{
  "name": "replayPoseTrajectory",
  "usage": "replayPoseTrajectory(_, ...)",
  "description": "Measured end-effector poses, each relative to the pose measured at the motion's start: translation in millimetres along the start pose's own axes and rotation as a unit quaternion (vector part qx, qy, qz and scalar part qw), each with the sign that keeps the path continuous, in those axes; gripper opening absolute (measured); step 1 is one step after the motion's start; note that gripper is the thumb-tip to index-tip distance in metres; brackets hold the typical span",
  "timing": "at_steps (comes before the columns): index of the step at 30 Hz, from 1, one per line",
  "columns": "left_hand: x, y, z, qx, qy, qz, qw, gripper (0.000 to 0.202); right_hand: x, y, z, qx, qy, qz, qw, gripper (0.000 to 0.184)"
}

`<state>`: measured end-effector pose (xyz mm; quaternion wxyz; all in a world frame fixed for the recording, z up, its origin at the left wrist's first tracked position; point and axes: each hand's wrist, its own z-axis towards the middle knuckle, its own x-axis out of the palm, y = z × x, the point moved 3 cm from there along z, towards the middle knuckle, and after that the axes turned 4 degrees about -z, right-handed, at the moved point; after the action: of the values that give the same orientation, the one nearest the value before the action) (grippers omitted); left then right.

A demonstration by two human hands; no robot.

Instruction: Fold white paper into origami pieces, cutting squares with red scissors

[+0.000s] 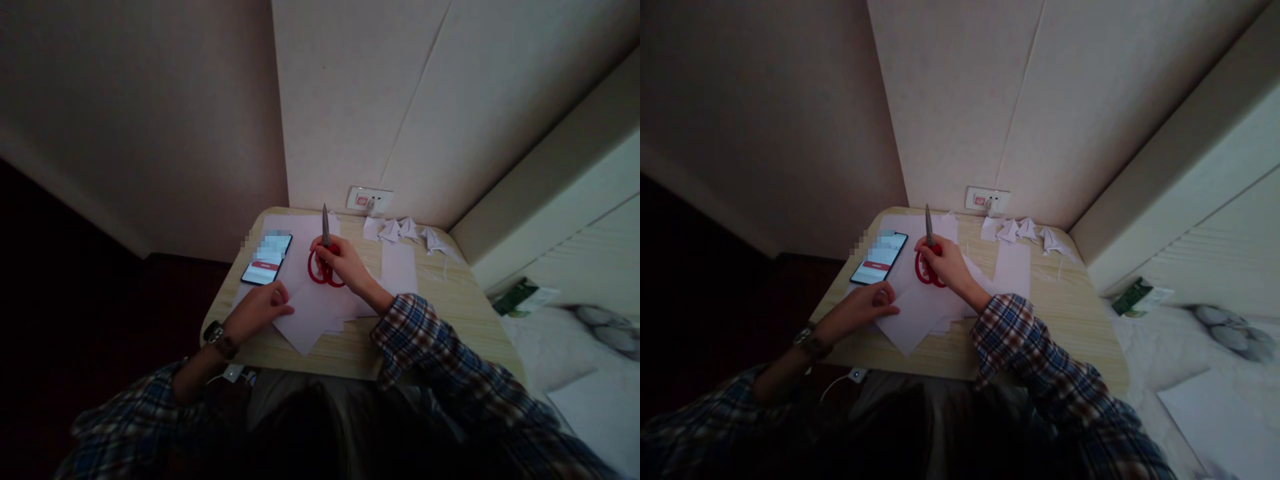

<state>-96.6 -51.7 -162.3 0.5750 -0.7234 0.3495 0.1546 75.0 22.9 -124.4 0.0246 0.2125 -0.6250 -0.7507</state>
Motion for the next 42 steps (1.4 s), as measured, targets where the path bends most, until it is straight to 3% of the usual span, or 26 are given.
replayPoseTrajectory(4, 1.0, 11.4, -1.6, -0.023, 0.053, -0.059, 0.997, 0.025, 16.9, -7.5, 2.2, 0.016, 0.007, -0.020, 1.000, 0.010)
replayPoseTrajectory(11, 3.4, 6.7, -10.5, -0.011, 0.064, -0.055, 0.996, 0.023, 37.3, -23.3, 6.9, 0.046, 0.032, -0.093, 0.994, 0.014)
replayPoseTrajectory(14, 3.4, 6.1, -10.9, -0.004, 0.063, -0.042, 0.997, 0.023, 25.5, -27.1, 13.2, 0.068, 0.043, -0.119, 0.990, 0.009)
replayPoseTrajectory(19, 4.9, 5.3, -9.2, -0.002, 0.066, -0.032, 0.997, 0.021, -16.9, -41.9, 32.5, 0.108, 0.023, -0.142, 0.984, 0.029)
replayPoseTrajectory(22, 5.3, 3.4, -7.2, 0.001, 0.070, -0.027, 0.997, 0.020, -27.6, -44.4, 40.8, 0.110, 0.011, -0.153, 0.982, 0.031)
replayPoseTrajectory(29, 3.2, 1.2, -4.7, 0.001, 0.085, -0.020, 0.996, 0.019, 19.2, -28.2, 21.3, 0.061, 0.075, -0.159, 0.983, 0.017)
replayPoseTrajectory(31, 3.2, 1.0, -5.5, -0.001, 0.084, -0.019, 0.996, 0.019, 22.8, -28.0, 18.2, 0.056, 0.081, -0.161, 0.982, 0.016)
replayPoseTrajectory(33, 3.8, 0.9, -6.6, -0.004, 0.082, -0.019, 0.996, 0.018, 13.8, -32.1, 21.5, 0.065, 0.074, -0.164, 0.982, 0.020)
replayPoseTrajectory(38, 5.4, 1.1, -7.1, -0.004, 0.077, -0.024, 0.997, 0.016, -31.9, -46.0, 43.5, 0.089, 0.016, -0.167, 0.982, 0.030)
replayPoseTrajectory(42, 4.6, 0.3, -6.7, -0.009, 0.076, -0.029, 0.997, 0.016, -49.2, -39.4, 51.2, 0.059, -0.045, -0.177, 0.982, 0.019)
